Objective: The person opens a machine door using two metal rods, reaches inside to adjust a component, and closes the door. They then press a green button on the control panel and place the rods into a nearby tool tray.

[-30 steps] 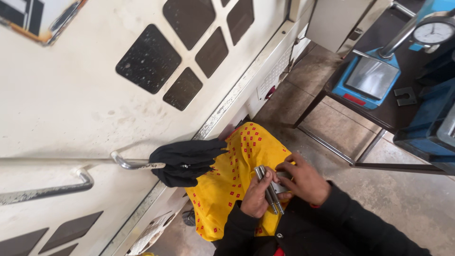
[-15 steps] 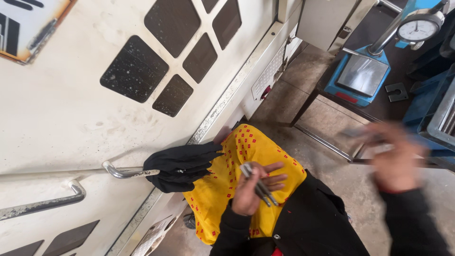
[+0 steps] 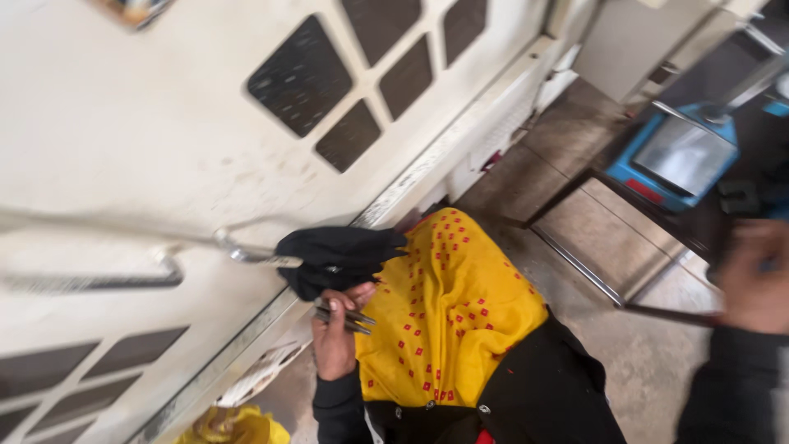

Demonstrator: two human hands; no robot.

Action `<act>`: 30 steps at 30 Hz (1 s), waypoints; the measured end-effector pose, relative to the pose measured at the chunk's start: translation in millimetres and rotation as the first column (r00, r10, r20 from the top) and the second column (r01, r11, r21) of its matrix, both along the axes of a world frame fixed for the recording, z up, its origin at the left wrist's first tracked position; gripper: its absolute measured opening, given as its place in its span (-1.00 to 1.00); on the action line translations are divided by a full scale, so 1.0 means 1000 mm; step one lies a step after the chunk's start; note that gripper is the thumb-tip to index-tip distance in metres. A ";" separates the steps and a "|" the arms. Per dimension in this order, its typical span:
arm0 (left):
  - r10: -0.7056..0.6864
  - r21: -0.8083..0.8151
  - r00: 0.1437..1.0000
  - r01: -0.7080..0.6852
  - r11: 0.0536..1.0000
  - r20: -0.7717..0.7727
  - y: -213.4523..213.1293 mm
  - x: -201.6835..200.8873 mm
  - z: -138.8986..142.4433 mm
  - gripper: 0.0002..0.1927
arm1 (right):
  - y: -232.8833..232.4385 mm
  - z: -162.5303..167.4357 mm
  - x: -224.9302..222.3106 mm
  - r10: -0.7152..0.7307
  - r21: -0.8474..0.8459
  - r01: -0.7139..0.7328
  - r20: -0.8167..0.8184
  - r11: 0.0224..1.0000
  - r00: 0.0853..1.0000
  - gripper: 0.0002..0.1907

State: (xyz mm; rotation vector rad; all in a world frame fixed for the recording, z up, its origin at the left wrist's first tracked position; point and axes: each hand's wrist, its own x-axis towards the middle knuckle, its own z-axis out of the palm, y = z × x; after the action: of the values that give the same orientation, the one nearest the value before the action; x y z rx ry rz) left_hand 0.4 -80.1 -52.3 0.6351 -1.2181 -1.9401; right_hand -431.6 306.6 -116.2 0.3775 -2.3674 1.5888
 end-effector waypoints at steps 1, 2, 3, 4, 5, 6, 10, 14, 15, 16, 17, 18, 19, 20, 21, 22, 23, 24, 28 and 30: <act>0.015 -0.013 1.000 -0.016 1.000 -0.021 -0.005 0.007 0.006 -0.68 | -0.032 -0.002 0.013 0.266 -0.369 -0.190 0.167 0.910 0.949 -0.61; 0.030 -0.025 0.999 -0.031 0.999 -0.040 -0.008 0.012 0.009 -0.67 | -0.069 -0.003 0.032 0.512 -0.695 -0.207 0.262 0.688 0.818 -0.60; 0.045 -0.033 0.994 -0.049 0.998 -0.103 -0.011 0.015 0.011 -0.68 | -0.107 -0.003 0.059 0.713 -0.715 -0.350 0.291 0.605 0.638 -0.59; 0.061 -0.042 0.985 -0.069 0.997 -0.163 -0.015 0.017 0.012 -0.68 | -0.138 0.002 0.087 0.733 -0.381 -0.626 0.327 0.680 0.597 -0.63; 0.074 -0.052 0.971 -0.088 0.995 -0.229 -0.020 0.017 0.010 -0.69 | -0.181 0.007 0.107 0.972 -0.668 -0.708 0.116 0.230 0.206 -0.76; 0.101 -0.003 0.947 -0.107 0.994 -0.306 -0.025 0.017 0.007 -0.70 | -0.214 0.016 0.131 0.976 -0.435 -0.878 0.168 0.200 0.139 -0.81; 0.245 0.211 0.859 -0.164 0.964 -0.450 -0.043 0.016 -0.015 -0.77 | -0.328 0.054 0.204 0.947 -0.580 -0.814 0.238 -0.042 -0.218 -0.60; 0.390 0.413 0.867 -0.246 0.877 -0.312 -0.054 0.023 -0.051 -0.72 | -0.411 0.044 0.233 0.874 -0.784 -0.581 0.423 0.220 -0.239 -0.58; 0.399 0.437 0.865 -0.245 0.866 -0.305 -0.051 0.027 -0.062 -0.72 | -0.418 0.031 0.234 0.883 -0.751 -0.615 0.432 0.240 -0.183 -0.59; 0.404 0.458 0.864 -0.241 0.856 -0.301 -0.045 0.032 -0.073 -0.72 | -0.424 0.016 0.234 0.893 -0.717 -0.646 0.434 0.260 -0.122 -0.59; 0.405 0.477 0.865 -0.234 0.847 -0.295 -0.038 0.039 -0.084 -0.72 | -0.421 -0.001 0.235 0.905 -0.675 -0.693 0.419 0.254 -0.077 -0.59; 0.461 0.547 0.850 -0.266 0.794 -0.255 -0.028 0.046 -0.093 -0.74 | -0.407 -0.018 0.240 0.915 -0.629 -0.736 0.402 0.251 -0.032 -0.60; 0.514 0.614 0.832 -0.296 0.732 -0.211 -0.017 0.049 -0.102 -0.76 | -0.389 -0.034 0.244 0.923 -0.578 -0.777 0.384 0.250 0.012 -0.60; 0.525 0.638 0.820 -0.282 0.717 -0.227 -0.006 0.049 -0.109 -0.75 | -0.372 -0.047 0.250 0.934 -0.620 -0.760 0.354 0.195 -0.049 -0.63; 0.534 0.662 0.811 -0.265 0.701 -0.241 0.004 0.047 -0.114 -0.74 | -0.356 -0.057 0.260 0.940 -0.662 -0.736 0.323 0.144 -0.106 -0.65; 0.540 0.684 0.802 -0.245 0.687 -0.255 0.011 0.043 -0.117 -0.73 | -0.339 -0.062 0.269 0.870 -0.584 -0.801 0.454 0.128 -0.192 -0.63; 0.525 0.664 0.816 -0.255 0.703 -0.242 0.017 0.035 -0.116 -0.75 | -0.325 -0.062 0.273 0.775 -0.502 -0.860 0.578 0.094 -0.254 -0.60; 0.508 0.643 0.830 -0.262 0.720 -0.231 0.024 0.026 -0.112 -0.76 | -0.317 -0.058 0.277 0.675 -0.544 -0.831 0.658 0.118 -0.334 -0.61; 0.492 0.596 0.842 -0.282 0.752 -0.221 0.039 0.001 -0.071 -0.81 | -0.303 -0.006 0.282 0.587 -0.363 -0.926 0.773 0.099 -0.240 -0.55; 0.523 0.640 0.821 -0.277 0.717 -0.230 0.036 -0.002 -0.043 -0.81 | -0.304 0.030 0.279 0.770 -0.191 -0.975 0.638 0.111 -0.037 -0.52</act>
State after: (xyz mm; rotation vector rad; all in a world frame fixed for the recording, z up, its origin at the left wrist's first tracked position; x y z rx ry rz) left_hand -1.9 -43.6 -95.2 0.6937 -0.1661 -1.9063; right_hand -152.6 2.8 -85.8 2.3718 -3.0561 1.8622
